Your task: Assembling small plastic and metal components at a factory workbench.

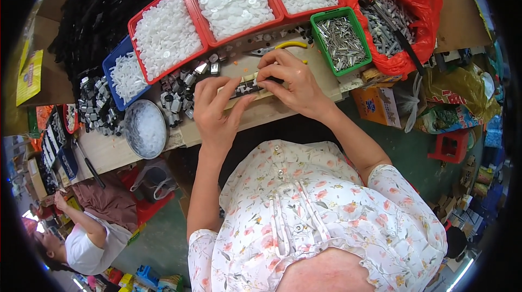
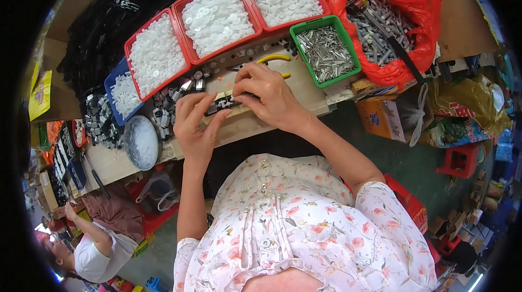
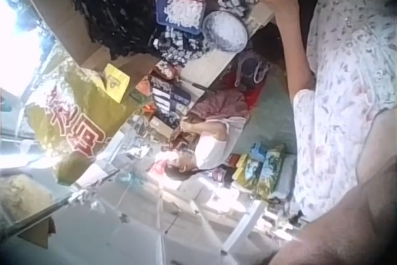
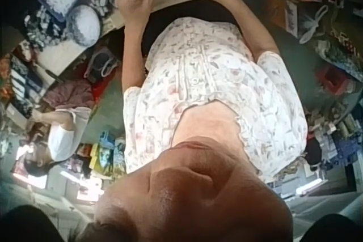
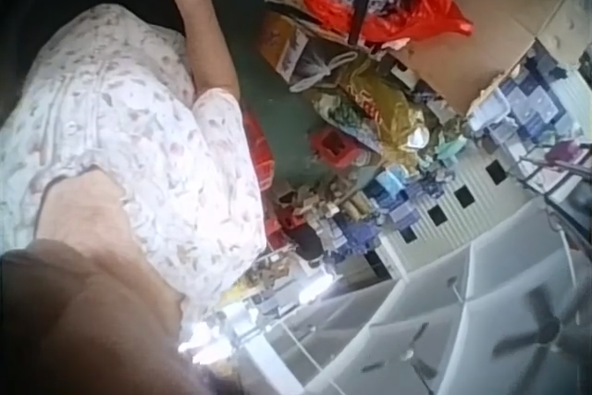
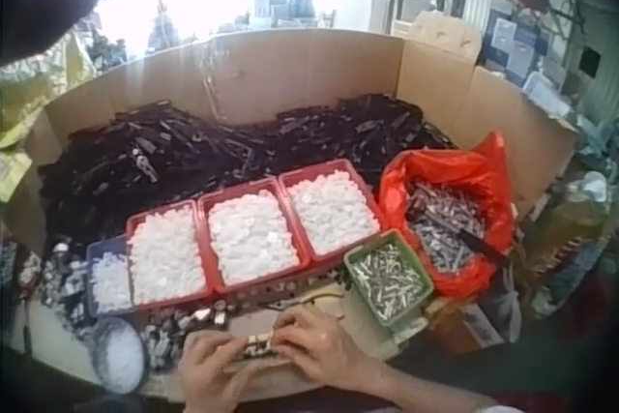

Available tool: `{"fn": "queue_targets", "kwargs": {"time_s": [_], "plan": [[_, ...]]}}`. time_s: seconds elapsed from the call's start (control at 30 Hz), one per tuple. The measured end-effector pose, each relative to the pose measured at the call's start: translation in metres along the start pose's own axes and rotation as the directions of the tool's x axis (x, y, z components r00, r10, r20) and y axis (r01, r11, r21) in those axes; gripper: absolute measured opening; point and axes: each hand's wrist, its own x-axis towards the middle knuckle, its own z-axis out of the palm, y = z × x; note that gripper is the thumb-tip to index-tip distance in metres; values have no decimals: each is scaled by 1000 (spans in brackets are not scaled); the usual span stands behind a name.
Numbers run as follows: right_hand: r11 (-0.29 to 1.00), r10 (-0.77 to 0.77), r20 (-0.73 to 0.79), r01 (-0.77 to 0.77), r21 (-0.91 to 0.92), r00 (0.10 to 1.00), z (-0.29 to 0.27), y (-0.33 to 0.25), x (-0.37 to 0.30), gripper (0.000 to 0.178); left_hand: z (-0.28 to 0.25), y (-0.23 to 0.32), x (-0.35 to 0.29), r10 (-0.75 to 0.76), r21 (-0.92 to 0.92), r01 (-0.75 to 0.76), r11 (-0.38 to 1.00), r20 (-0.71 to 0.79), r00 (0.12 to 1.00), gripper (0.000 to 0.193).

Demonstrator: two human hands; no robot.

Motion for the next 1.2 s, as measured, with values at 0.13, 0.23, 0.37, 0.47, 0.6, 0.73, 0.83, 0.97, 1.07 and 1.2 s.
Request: {"fn": "queue_targets", "kwargs": {"time_s": [0.13, 0.23, 0.37, 0.47, 0.6, 0.73, 0.83, 0.97, 1.07, 1.2], "plan": [[981, -100, -6, 98, -169, 995, 7, 8, 0, 11, 3, -8, -20, 103, 183, -106, 977, 23, 994, 33], [969, -114, -4, 110, -220, 993, 10, 9, 0, 11, 8, -8, -27, 153, 248, -160, 955, 49, 987, 31], [964, -116, 39, 122, -235, 992, 10, 8, 2, 11, 14, -12, -31, 218, 295, -228, 928, 66, 974, 31], [959, -110, 77, 126, -252, 991, 9, 5, 4, 10, 15, -15, -33, 231, 307, -249, 919, 92, 969, 33], [959, -63, 135, 98, -267, 989, 4, 2, 10, 10, 16, -17, -32, 258, 321, -280, 905, 109, 960, 33], [960, -33, 193, 84, -265, 981, 0, 1, 15, 11, 16, -17, -32, 269, 332, -294, 896, 119, 956, 34], [965, -7, 179, 54, -258, 984, 2, 1, 16, 12, 15, -17, -31, 261, 324, -291, 900, 132, 956, 34], [969, -15, 194, 61, -237, 981, -1, 3, 15, 15, 16, -15, -31, 237, 304, -268, 914, 136, 962, 34], [968, -64, 231, 116, -220, 971, -5, 6, 18, 15, 16, -14, -30, 245, 312, -276, 909, 135, 960, 32], [976, -111, 295, 160, -148, 949, -11, 15, 23, 16, 17, -13, -28, 257, 326, -290, 900, 140, 956, 31]]}}
